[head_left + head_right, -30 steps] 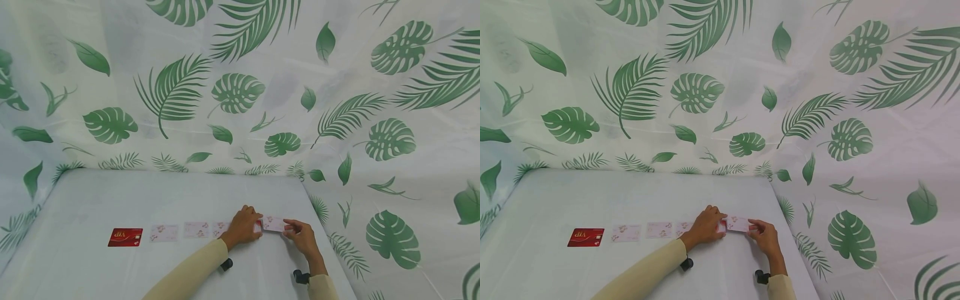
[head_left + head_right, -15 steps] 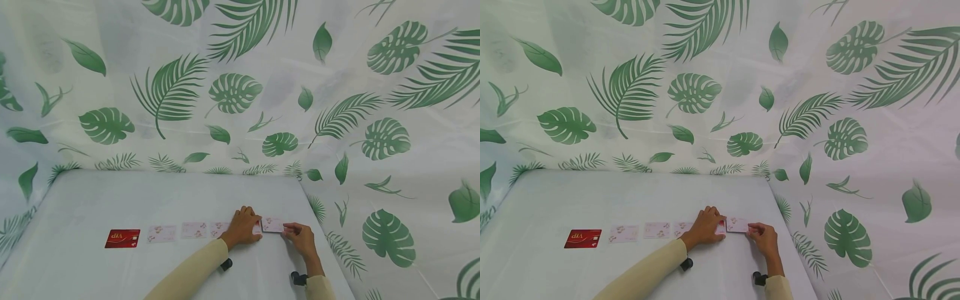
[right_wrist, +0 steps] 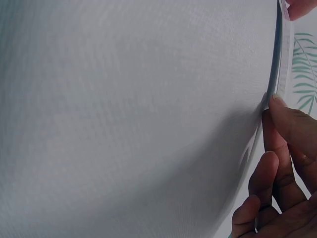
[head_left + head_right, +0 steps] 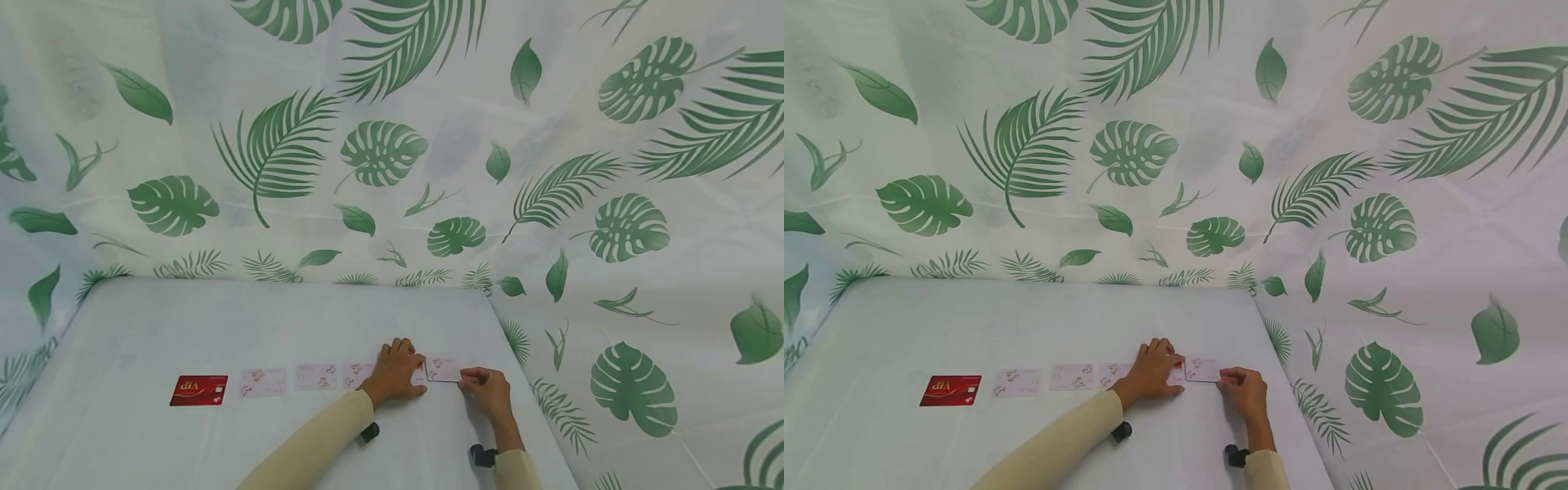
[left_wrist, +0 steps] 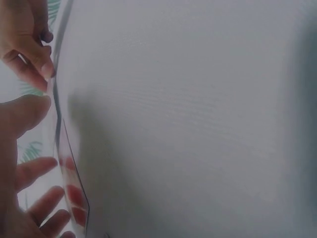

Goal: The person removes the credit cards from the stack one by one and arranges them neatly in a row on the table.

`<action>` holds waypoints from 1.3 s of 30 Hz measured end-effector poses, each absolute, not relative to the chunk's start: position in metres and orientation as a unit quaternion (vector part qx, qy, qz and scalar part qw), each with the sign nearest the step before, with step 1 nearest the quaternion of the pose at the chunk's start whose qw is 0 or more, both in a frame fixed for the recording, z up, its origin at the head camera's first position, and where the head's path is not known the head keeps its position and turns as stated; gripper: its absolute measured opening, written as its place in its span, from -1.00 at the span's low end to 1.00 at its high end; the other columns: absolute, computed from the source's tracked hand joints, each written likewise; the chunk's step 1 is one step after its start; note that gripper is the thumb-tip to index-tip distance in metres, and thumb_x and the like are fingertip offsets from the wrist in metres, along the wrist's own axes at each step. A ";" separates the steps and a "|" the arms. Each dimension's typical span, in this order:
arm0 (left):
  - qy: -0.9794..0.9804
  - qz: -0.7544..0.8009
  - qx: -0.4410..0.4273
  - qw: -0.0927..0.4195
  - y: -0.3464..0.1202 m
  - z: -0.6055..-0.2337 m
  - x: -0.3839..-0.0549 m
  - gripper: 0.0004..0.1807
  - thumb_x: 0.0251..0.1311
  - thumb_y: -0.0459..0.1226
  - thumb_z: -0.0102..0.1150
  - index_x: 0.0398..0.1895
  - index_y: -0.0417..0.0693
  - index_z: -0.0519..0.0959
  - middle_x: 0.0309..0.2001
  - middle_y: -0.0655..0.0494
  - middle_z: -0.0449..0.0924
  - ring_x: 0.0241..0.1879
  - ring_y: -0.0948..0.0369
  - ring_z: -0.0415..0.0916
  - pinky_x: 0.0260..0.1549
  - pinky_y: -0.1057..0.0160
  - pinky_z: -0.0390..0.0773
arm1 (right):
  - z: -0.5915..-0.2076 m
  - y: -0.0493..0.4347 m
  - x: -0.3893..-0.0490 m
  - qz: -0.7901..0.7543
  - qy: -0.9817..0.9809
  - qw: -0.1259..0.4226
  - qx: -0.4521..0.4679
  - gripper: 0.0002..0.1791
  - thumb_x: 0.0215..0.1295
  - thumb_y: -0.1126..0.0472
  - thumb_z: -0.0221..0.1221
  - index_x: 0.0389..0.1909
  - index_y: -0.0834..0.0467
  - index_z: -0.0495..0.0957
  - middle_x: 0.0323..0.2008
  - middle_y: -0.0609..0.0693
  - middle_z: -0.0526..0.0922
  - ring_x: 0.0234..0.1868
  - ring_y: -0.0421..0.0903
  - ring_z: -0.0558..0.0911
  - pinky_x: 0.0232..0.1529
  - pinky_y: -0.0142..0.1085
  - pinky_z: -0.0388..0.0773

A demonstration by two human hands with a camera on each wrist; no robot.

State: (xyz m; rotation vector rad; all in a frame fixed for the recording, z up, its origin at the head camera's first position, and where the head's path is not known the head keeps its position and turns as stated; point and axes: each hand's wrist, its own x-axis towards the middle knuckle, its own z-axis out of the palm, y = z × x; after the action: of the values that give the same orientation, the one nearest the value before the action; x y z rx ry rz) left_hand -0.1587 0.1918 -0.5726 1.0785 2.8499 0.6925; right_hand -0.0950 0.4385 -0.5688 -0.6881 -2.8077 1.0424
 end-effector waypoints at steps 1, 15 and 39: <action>0.912 0.221 0.345 0.008 0.192 -0.573 -0.159 -0.35 0.19 0.19 0.44 0.32 0.20 0.65 0.22 0.08 0.51 0.19 0.12 0.35 0.03 0.12 0.35 | -0.569 0.438 -0.095 0.339 -0.913 0.034 -0.225 -0.79 0.22 0.32 0.48 -0.12 0.18 0.82 -0.35 -0.01 0.81 -0.27 -0.08 0.62 -0.36 -0.35 0.48; 0.914 0.207 0.349 0.003 0.189 -0.572 -0.159 -0.37 0.23 0.18 0.39 0.32 0.20 0.64 0.23 0.07 0.51 0.21 0.12 0.35 0.07 0.10 0.35 | -0.568 0.434 -0.097 0.329 -0.915 0.042 -0.231 -0.79 0.20 0.32 0.47 -0.13 0.18 0.82 -0.38 0.00 0.79 -0.31 -0.08 0.55 -0.39 -0.33 0.42; 0.905 0.181 0.360 -0.136 0.168 -0.585 -0.163 -0.03 0.24 0.34 0.27 0.60 0.06 0.34 0.64 -0.16 0.21 0.65 -0.17 0.12 0.54 -0.15 0.27 | -0.556 0.389 -0.106 0.311 -0.932 0.107 -0.152 -0.47 0.32 0.10 0.44 0.28 0.12 0.64 0.16 0.19 0.70 0.09 0.13 0.61 -0.03 -0.10 0.52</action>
State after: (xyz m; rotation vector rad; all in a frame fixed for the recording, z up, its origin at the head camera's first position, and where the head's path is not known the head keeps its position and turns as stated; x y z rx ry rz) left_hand -0.1632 0.1681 -0.5845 1.2411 3.1188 0.6235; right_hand -0.1057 0.3887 -0.5557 -0.4489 -2.7435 0.9163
